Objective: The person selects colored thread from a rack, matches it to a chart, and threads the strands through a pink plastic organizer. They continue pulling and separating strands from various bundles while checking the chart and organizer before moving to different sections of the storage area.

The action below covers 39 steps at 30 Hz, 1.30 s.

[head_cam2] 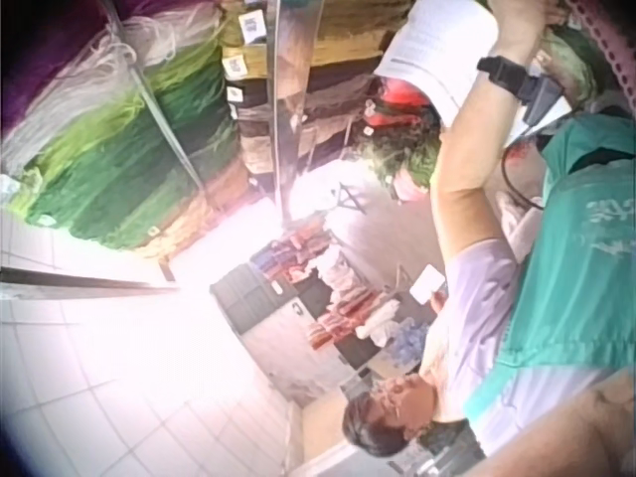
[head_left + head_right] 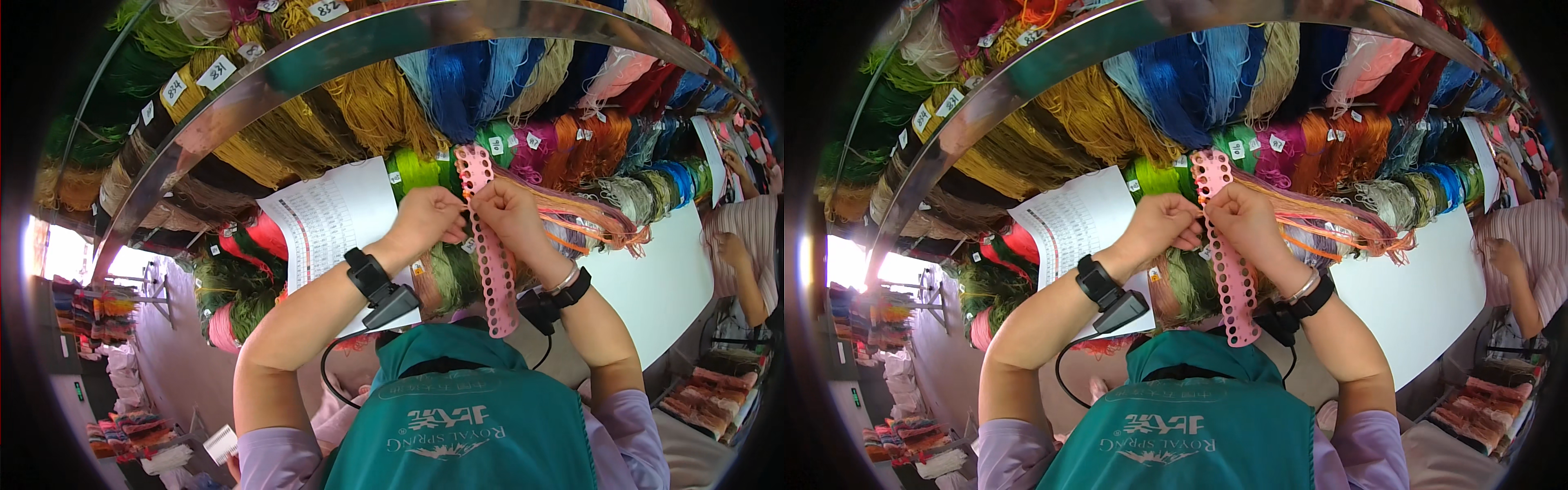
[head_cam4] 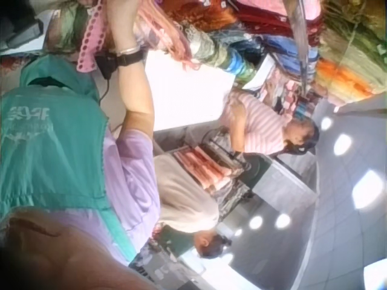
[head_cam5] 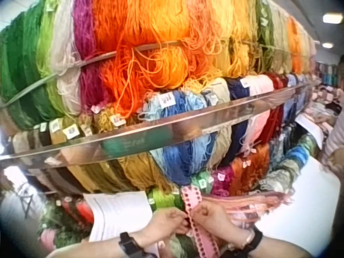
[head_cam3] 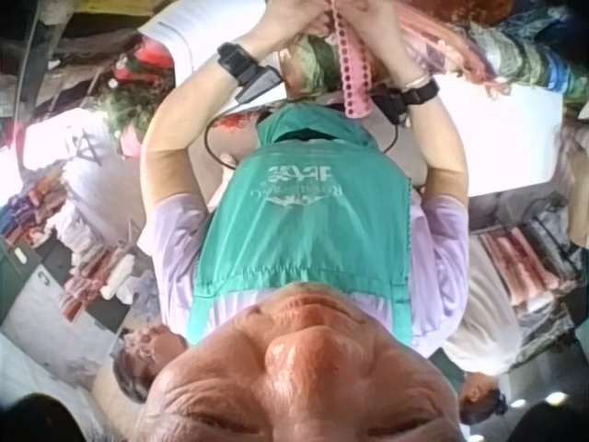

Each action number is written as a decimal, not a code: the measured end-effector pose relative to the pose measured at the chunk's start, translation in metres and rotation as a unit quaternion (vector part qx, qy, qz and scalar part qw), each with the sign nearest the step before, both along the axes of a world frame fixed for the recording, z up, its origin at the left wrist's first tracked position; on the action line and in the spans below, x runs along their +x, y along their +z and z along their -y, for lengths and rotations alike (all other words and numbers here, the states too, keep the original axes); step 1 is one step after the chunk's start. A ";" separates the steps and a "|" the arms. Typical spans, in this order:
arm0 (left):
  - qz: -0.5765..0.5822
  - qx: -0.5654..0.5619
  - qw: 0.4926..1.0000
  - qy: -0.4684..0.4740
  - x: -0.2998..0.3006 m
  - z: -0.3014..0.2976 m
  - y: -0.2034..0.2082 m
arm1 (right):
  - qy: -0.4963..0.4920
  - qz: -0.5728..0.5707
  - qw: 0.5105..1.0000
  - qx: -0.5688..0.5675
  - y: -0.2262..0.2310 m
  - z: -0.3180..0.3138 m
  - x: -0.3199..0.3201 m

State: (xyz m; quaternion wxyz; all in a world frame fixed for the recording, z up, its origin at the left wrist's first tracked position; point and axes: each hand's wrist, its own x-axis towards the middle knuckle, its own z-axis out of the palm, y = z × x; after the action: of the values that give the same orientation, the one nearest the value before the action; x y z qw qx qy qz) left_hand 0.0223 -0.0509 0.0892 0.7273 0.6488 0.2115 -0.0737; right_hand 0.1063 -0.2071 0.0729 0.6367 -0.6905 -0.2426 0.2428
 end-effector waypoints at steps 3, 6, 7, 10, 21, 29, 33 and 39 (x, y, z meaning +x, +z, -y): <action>0.003 0.051 0.999 0.010 -0.012 -0.018 0.006 | 0.032 0.065 0.997 -0.026 0.000 0.000 0.005; -0.010 0.046 0.999 0.024 -0.017 -0.017 0.015 | 0.035 0.127 0.989 -0.065 0.008 -0.003 0.003; -0.005 0.007 0.999 0.033 -0.018 -0.014 0.016 | 0.037 0.128 0.989 -0.065 0.012 -0.004 0.002; 0.009 -0.054 0.998 0.027 -0.018 -0.009 0.015 | 0.041 0.180 0.971 -0.152 0.019 -0.005 -0.001; 0.079 0.064 0.995 -0.009 -0.002 0.015 0.005 | 0.032 -0.009 0.999 -0.008 0.006 -0.005 0.009; 0.239 0.423 0.873 -0.035 0.005 0.017 -0.003 | 0.046 -0.084 0.991 0.089 0.006 0.001 0.004; 0.250 0.337 0.908 0.002 0.000 0.025 0.005 | 0.017 -0.039 0.991 0.127 0.012 0.012 0.006; 0.294 0.222 0.930 -0.003 -0.017 0.048 0.029 | -0.012 -0.108 0.989 0.099 0.031 0.041 0.000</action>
State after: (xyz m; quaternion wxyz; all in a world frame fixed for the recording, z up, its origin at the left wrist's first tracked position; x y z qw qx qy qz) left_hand 0.0054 -0.0985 0.1184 0.5937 0.7872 -0.0024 0.1669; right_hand 0.1064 -0.2483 0.1042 0.7271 -0.5970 -0.1866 0.2830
